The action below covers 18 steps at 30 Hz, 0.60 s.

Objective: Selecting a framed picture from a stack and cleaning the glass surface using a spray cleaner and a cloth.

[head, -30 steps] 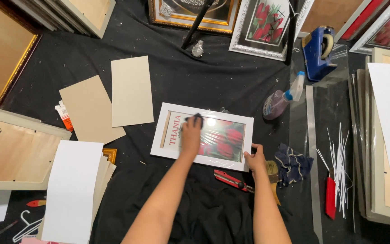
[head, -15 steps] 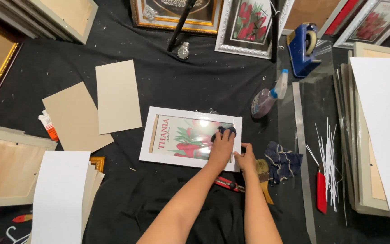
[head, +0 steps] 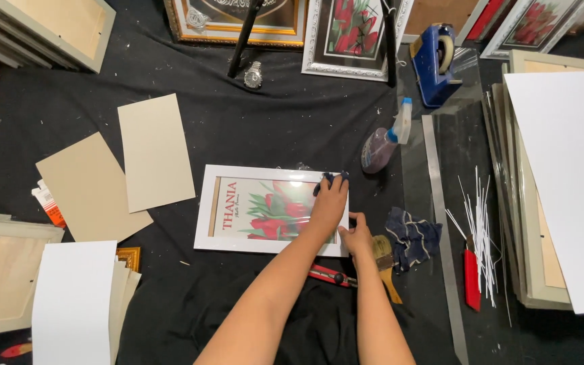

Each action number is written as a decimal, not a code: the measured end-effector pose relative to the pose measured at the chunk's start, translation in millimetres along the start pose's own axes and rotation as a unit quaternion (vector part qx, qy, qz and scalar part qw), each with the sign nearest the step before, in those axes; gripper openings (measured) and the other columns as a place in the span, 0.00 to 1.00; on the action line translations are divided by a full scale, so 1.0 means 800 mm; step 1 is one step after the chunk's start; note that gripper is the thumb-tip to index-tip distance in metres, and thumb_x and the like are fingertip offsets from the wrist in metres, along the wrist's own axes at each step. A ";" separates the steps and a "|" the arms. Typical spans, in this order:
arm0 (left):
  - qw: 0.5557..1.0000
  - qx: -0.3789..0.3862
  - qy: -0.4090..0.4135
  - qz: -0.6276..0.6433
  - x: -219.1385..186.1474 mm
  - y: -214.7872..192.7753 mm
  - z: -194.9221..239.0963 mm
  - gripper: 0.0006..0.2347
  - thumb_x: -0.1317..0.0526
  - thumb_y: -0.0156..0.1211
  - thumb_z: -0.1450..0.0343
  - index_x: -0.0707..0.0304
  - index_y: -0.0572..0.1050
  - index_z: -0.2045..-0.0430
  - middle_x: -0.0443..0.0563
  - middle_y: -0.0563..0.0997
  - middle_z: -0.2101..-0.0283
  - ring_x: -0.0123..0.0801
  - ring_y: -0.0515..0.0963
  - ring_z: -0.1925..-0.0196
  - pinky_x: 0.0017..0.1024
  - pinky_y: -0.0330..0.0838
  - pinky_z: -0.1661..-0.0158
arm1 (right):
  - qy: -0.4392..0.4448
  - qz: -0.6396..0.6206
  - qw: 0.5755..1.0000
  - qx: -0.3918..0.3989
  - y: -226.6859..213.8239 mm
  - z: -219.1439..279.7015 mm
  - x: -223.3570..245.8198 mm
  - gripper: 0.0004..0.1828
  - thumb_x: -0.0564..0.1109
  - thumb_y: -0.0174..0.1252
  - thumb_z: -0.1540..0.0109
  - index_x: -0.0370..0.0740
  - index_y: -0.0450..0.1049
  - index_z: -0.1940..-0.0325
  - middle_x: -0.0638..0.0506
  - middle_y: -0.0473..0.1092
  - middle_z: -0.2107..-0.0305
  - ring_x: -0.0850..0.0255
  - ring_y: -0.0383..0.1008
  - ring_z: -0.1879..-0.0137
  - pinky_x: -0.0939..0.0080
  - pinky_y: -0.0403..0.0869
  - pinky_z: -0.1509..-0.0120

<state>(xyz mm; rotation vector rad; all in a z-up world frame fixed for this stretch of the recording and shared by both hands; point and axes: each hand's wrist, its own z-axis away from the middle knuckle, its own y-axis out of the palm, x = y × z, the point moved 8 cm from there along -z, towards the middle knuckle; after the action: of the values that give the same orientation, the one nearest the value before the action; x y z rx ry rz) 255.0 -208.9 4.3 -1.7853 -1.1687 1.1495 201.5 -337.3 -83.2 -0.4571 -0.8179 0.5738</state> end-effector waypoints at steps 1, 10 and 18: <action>1.000 0.000 0.001 0.000 -0.004 -0.011 0.019 0.16 0.73 0.62 0.32 0.67 0.76 0.49 0.60 0.73 0.47 0.48 0.74 0.51 0.28 0.82 0.65 | 0.000 0.000 1.000 0.000 0.001 -0.002 -0.004 0.28 0.52 0.65 0.36 0.59 0.67 0.32 0.45 0.76 0.56 0.47 0.78 0.43 0.47 0.76 0.40; 0.999 0.014 0.029 0.019 0.002 0.006 0.009 0.22 0.70 0.71 0.37 0.65 0.75 0.47 0.59 0.72 0.46 0.44 0.72 0.52 0.25 0.79 0.62 | -0.003 0.055 0.998 -0.004 0.006 -0.013 -0.012 0.28 0.55 0.63 0.36 0.61 0.66 0.32 0.47 0.75 0.55 0.49 0.78 0.43 0.49 0.78 0.42; 0.998 0.043 0.039 0.030 -0.002 -0.004 0.012 0.18 0.71 0.63 0.33 0.64 0.76 0.48 0.57 0.72 0.46 0.45 0.72 0.53 0.26 0.83 0.65 | 0.031 -0.099 0.994 0.036 -0.011 0.012 0.004 0.20 0.45 0.53 0.31 0.57 0.72 0.35 0.36 0.73 0.51 0.41 0.75 0.43 0.40 0.79 0.49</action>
<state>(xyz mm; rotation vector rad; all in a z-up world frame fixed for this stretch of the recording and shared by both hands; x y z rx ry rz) 244.9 -208.3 4.3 -1.7939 -1.0117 1.1360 198.1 -340.1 -70.6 -0.3217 -0.7706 0.4029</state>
